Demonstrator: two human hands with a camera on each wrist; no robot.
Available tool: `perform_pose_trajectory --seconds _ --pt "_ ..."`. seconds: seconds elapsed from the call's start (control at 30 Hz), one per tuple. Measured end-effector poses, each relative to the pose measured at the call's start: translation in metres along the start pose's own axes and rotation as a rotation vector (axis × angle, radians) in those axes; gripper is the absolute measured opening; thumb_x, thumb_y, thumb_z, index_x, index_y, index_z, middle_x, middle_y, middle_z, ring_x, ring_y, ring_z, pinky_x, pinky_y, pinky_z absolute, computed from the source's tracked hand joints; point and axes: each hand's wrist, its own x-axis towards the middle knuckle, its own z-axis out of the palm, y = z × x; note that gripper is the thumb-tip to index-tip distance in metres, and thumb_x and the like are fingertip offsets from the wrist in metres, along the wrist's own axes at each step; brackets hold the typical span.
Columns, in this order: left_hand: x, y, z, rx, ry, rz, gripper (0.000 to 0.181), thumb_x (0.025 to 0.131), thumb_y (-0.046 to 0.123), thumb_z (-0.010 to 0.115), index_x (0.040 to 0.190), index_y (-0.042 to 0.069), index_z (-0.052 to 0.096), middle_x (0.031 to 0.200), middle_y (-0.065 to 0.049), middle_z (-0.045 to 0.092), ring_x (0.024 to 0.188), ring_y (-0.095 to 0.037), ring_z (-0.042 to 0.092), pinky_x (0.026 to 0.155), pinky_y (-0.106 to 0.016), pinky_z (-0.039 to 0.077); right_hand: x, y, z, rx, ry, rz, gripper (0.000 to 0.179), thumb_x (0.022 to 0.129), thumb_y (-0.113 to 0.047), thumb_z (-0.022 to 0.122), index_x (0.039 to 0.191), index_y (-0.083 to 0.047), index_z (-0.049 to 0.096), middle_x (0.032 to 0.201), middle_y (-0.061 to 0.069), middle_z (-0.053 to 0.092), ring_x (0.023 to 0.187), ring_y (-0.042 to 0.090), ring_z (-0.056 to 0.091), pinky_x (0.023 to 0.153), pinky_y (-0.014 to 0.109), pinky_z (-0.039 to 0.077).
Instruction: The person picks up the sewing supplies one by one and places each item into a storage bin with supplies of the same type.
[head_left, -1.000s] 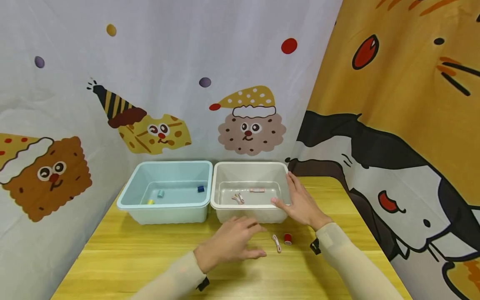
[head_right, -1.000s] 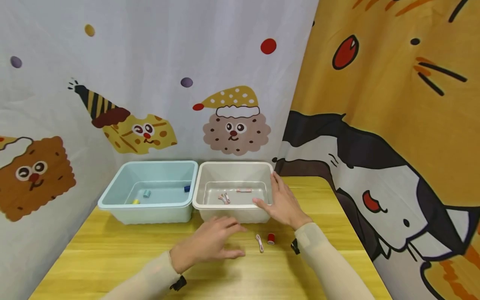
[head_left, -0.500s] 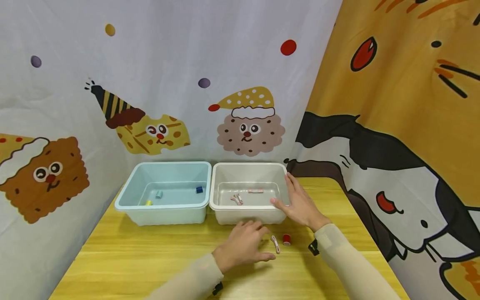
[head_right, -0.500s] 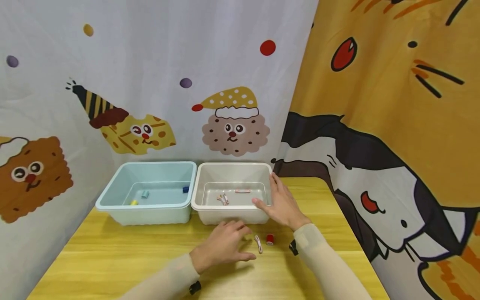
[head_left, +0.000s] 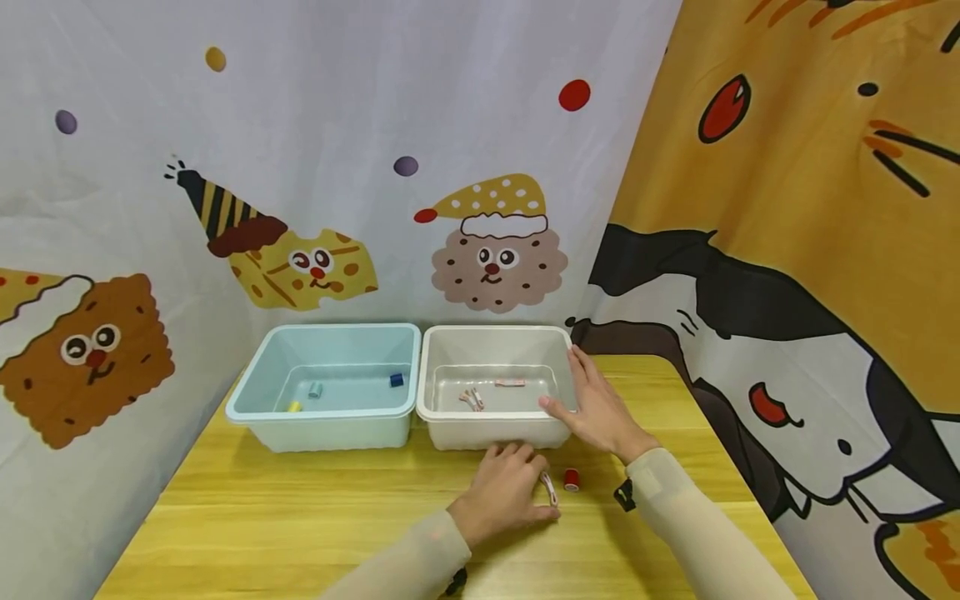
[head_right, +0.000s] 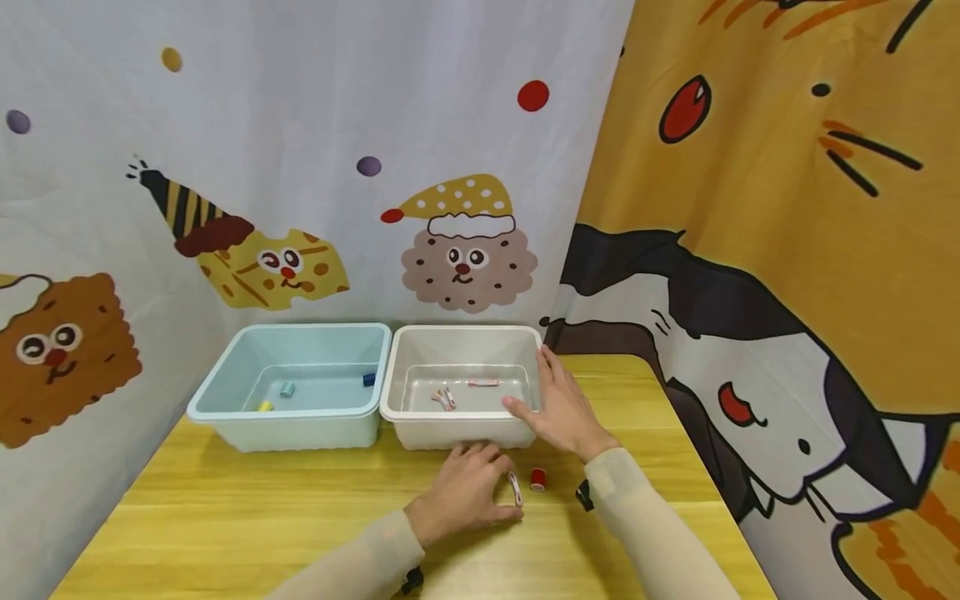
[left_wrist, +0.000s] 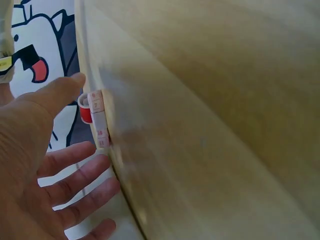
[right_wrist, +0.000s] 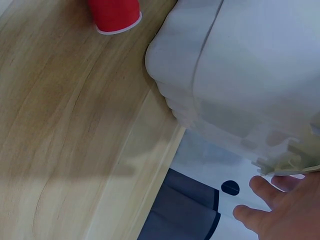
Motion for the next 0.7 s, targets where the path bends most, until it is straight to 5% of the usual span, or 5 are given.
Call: perform_pose_trajectory --seconds 0.7 --pt "0.005 0.004 0.016 0.032 0.050 -0.020 0.051 0.092 0.069 0.092 0.122 0.029 0.084 0.125 0.011 0.078 0.123 -0.017 0.072 0.107 -0.043 0.060 0.001 -0.001 0.000 0.004 0.000 -0.001 0.113 0.110 -0.069 0.068 0.185 0.000 0.019 0.195 0.023 0.016 0.172 0.054 0.040 0.134 0.076 0.042"
